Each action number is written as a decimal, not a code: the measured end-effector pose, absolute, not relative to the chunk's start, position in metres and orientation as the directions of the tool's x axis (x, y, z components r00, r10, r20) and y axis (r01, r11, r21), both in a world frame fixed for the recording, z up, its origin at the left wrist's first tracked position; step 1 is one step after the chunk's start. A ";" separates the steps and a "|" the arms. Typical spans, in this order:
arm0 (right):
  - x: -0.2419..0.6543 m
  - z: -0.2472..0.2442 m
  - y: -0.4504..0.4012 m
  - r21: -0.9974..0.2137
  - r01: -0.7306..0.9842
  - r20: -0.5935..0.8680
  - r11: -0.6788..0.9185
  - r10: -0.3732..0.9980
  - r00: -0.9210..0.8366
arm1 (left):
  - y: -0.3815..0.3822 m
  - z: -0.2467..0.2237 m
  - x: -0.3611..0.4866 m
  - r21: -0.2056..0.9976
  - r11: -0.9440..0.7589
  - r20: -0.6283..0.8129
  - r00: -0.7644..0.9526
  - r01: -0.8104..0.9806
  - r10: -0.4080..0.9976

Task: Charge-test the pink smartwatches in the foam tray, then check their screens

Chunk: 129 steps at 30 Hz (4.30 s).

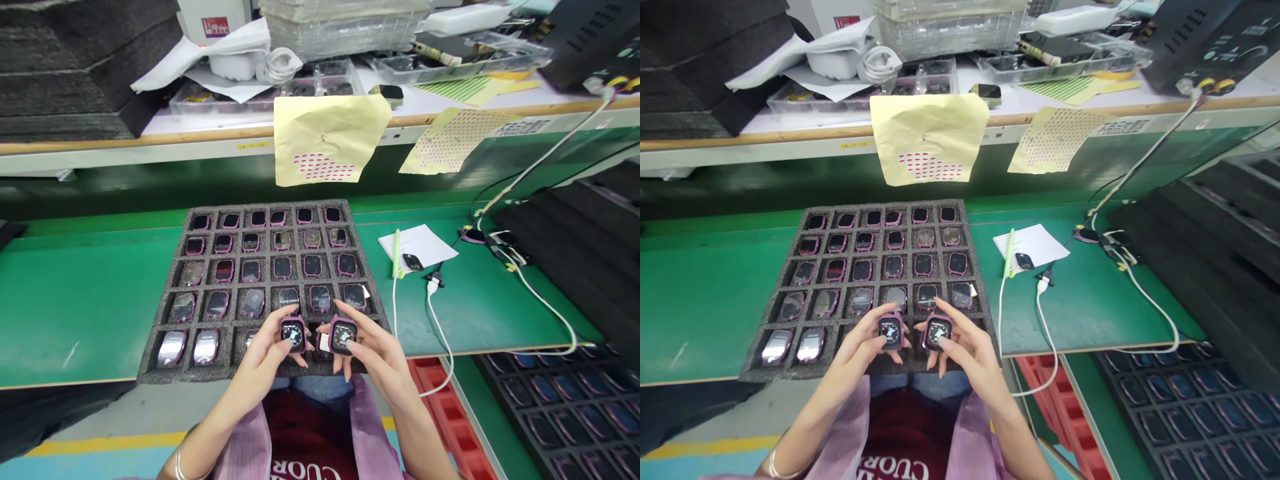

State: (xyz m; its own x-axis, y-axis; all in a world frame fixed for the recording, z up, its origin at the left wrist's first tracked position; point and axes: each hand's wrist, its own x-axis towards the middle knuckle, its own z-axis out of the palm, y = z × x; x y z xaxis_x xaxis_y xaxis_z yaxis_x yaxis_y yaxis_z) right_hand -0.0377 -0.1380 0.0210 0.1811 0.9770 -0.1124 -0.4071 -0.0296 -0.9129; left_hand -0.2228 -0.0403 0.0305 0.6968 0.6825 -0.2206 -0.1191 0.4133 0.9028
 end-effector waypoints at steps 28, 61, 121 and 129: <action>-0.014 0.028 -0.154 -0.976 0.159 -0.127 -0.151 0.980 0.150 | -0.041 0.026 -0.222 0.919 0.374 -0.184 0.703 -0.124 0.687; 0.006 0.040 -0.121 -0.924 0.378 0.212 0.060 0.902 0.375 | -0.047 0.028 -0.219 0.920 0.382 -0.222 0.686 -0.090 0.693; -0.049 0.027 -0.130 -0.782 -0.622 -0.039 0.026 0.995 0.091 | -0.052 0.048 -0.218 0.979 0.041 -0.152 0.583 0.199 0.798; -0.048 0.025 -0.131 -0.761 -0.648 -0.027 0.035 0.996 0.086 | -0.052 0.046 -0.220 0.980 0.060 -0.161 0.581 0.189 0.798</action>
State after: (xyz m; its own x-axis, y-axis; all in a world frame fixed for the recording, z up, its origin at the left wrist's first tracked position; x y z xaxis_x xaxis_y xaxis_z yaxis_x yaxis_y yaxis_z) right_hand -0.0476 -0.1306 0.0254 0.0859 0.9959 -0.0269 -0.6477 0.0353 -0.7611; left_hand -0.2197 -0.0525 0.0458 0.5806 0.7982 -0.1608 0.1887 0.0602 0.9802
